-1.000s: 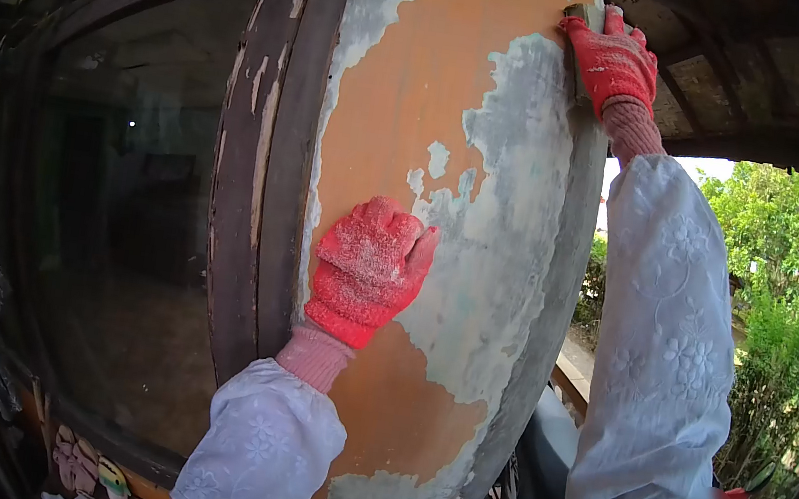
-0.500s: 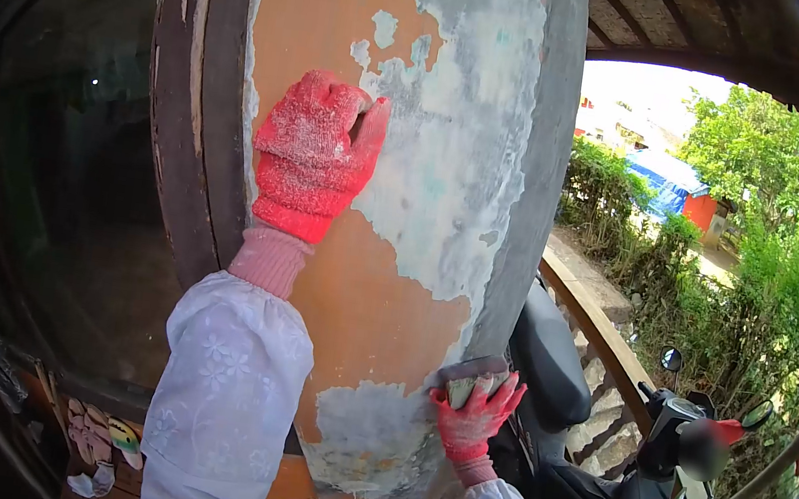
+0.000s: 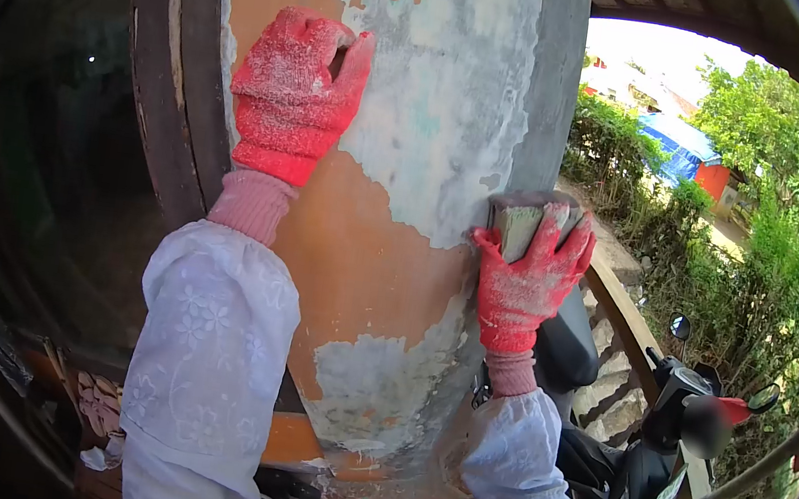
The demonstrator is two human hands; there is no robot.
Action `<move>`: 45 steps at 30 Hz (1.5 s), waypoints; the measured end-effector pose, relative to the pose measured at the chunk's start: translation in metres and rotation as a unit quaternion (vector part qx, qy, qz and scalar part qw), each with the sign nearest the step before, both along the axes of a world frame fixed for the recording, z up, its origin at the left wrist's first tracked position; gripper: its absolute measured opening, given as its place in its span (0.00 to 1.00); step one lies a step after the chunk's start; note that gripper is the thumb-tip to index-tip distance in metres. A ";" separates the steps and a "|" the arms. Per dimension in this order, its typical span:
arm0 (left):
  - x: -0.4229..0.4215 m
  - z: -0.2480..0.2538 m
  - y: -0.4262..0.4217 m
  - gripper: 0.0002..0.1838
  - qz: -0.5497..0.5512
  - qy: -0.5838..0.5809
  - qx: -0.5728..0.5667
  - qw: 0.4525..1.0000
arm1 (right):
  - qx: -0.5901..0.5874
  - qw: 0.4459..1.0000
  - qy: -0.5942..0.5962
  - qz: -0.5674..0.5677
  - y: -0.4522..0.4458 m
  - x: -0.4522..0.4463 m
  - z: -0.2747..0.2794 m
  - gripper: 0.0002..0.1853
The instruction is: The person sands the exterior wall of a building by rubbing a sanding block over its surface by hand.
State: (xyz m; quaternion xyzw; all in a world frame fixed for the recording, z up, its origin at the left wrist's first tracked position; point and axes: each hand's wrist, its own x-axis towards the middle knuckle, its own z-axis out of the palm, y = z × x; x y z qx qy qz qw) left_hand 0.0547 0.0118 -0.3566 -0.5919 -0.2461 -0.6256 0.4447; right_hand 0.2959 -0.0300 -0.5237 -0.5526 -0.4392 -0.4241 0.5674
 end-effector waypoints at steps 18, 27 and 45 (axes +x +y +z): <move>-0.003 -0.002 0.010 0.12 -0.005 -0.013 -0.039 0.999 | -0.025 0.997 0.039 0.057 -0.015 -0.013 -0.019 0.42; -0.006 0.002 0.015 0.14 -0.008 -0.022 -0.063 0.998 | -0.175 0.976 -0.012 0.126 -0.019 -0.003 -0.222 0.39; -0.011 0.004 0.022 0.16 0.033 -0.032 -0.077 0.996 | -0.180 0.977 0.014 0.110 -0.025 -0.009 -0.211 0.41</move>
